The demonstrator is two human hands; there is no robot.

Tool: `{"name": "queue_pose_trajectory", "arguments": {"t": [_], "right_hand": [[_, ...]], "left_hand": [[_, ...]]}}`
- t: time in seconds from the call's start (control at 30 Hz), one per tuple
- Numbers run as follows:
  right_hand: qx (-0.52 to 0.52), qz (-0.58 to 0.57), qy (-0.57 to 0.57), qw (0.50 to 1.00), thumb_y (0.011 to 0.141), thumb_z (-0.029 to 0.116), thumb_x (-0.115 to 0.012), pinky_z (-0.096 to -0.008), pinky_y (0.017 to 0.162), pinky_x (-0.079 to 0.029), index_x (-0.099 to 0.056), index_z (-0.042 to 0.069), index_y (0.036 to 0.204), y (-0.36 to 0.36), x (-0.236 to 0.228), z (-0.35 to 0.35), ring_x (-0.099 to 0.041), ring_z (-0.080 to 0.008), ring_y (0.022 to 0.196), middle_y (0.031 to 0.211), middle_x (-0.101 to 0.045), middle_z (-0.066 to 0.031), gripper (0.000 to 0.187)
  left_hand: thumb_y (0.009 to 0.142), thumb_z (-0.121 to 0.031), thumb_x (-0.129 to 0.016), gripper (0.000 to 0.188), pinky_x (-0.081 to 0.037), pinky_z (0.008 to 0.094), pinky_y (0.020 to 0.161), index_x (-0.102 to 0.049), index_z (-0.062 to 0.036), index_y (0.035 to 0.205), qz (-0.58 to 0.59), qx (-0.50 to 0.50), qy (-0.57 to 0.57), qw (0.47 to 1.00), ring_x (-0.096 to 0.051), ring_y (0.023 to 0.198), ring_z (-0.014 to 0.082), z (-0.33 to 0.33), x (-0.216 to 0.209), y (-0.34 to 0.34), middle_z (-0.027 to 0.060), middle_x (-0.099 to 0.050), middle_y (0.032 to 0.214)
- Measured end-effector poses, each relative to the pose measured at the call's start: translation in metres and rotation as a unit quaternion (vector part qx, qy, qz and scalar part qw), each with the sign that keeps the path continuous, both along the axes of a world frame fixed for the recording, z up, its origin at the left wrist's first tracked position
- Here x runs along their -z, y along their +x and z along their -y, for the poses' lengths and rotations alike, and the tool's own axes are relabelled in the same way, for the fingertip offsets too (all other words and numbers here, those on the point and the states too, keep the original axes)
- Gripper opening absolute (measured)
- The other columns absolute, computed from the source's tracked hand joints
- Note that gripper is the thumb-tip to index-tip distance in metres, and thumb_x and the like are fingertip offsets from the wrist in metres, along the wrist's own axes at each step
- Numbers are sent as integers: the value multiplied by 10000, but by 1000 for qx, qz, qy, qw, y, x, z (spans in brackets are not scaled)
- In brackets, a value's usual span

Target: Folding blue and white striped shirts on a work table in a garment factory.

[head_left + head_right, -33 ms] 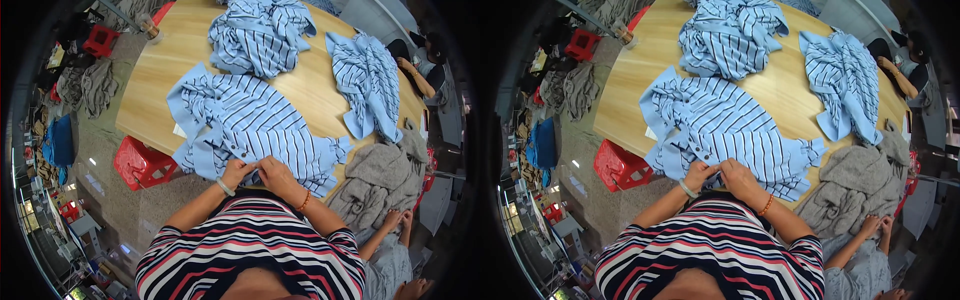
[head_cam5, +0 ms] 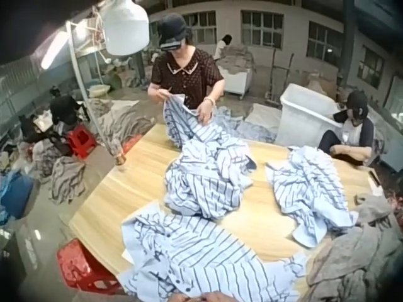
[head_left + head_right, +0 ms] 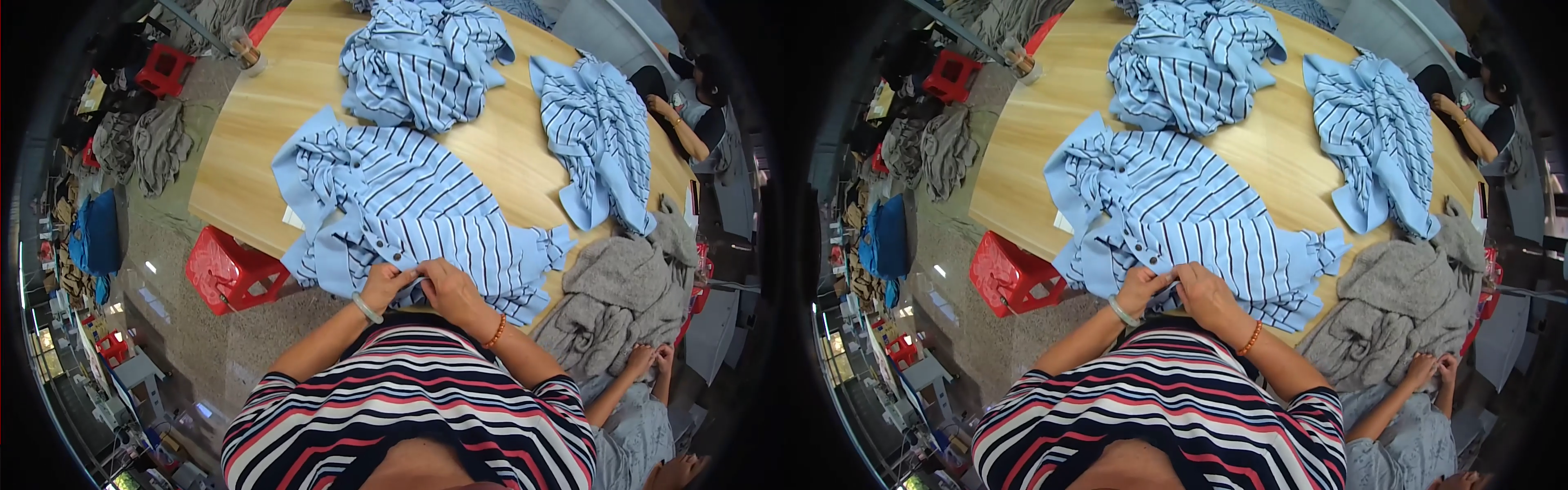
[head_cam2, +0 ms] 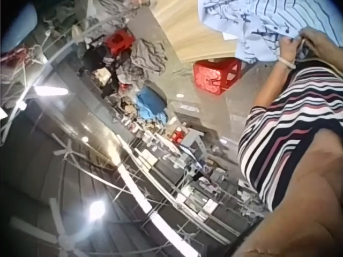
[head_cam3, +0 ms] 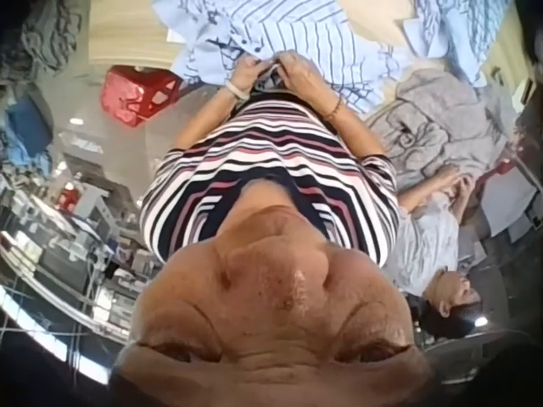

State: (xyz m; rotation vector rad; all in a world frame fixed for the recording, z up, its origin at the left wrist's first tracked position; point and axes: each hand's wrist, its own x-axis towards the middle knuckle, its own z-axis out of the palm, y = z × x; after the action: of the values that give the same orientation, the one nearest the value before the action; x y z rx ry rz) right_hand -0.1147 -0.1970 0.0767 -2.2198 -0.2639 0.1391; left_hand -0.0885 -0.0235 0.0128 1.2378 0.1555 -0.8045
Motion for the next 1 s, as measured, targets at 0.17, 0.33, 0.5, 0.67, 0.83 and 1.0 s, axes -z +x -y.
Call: {"name": "queue_pose_trajectory", "arguments": {"t": [0.17, 0.33, 0.5, 0.67, 0.83, 1.0], "right_hand": [[-30, 29, -53, 998, 804, 88, -585, -409, 644, -488, -543, 13, 983, -4, 0, 1, -575, -332, 751, 837, -537, -148, 198], [-60, 19, -70, 996, 810, 108, -578, -413, 647, -486, -544, 7, 924, -3, 7, 8, -576, -334, 748, 818, -538, -156, 156], [-104, -26, -61, 992, 792, 60, -544, -433, 658, -481, -556, -5, 857, 0, 8, 11, -573, -368, 749, 783, -550, -184, 93], [-110, -36, -20, 993, 732, 12, -526, -448, 645, -468, -563, -10, 811, 4, 21, 18, -563, -383, 738, 765, -545, -190, 90], [-103, -3, 10, 995, 745, -7, -537, -428, 602, -452, -580, -18, 802, 12, 14, 18, -552, -370, 690, 730, -530, -175, 72], [-107, 15, 36, 993, 767, 6, -593, -372, 555, -449, -617, -18, 825, 17, 13, 20, -559, -320, 622, 705, -544, -147, 67]], "left_hand": [[865, -230, -644, 307, -284, 233, 431, -642, 22, 689, 150, 85, 134, 976, -369, 511, 15, -6, 0, 6, -48, -498, 528], [792, -232, -668, 279, -368, 342, 487, -601, 34, 743, 334, 155, 129, 921, -466, 508, 167, -6, -24, 8, 77, -520, 561], [806, -165, -585, 231, -371, 429, 533, -490, 18, 700, 354, 169, 224, 892, -510, 599, 386, -3, -21, 3, 212, -500, 631], [845, -166, -525, 226, -364, 453, 541, -457, 3, 712, 352, 171, 210, 896, -499, 623, 410, -2, -11, 5, 216, -480, 644], [843, -153, -512, 169, -367, 485, 549, -470, -20, 747, 400, 172, 221, 873, -504, 642, 420, -3, -10, 12, 204, -498, 667], [843, -114, -541, 151, -370, 382, 531, -486, -2, 759, 447, 141, 235, 851, -482, 581, 335, -4, -10, 15, 164, -474, 640]]}}
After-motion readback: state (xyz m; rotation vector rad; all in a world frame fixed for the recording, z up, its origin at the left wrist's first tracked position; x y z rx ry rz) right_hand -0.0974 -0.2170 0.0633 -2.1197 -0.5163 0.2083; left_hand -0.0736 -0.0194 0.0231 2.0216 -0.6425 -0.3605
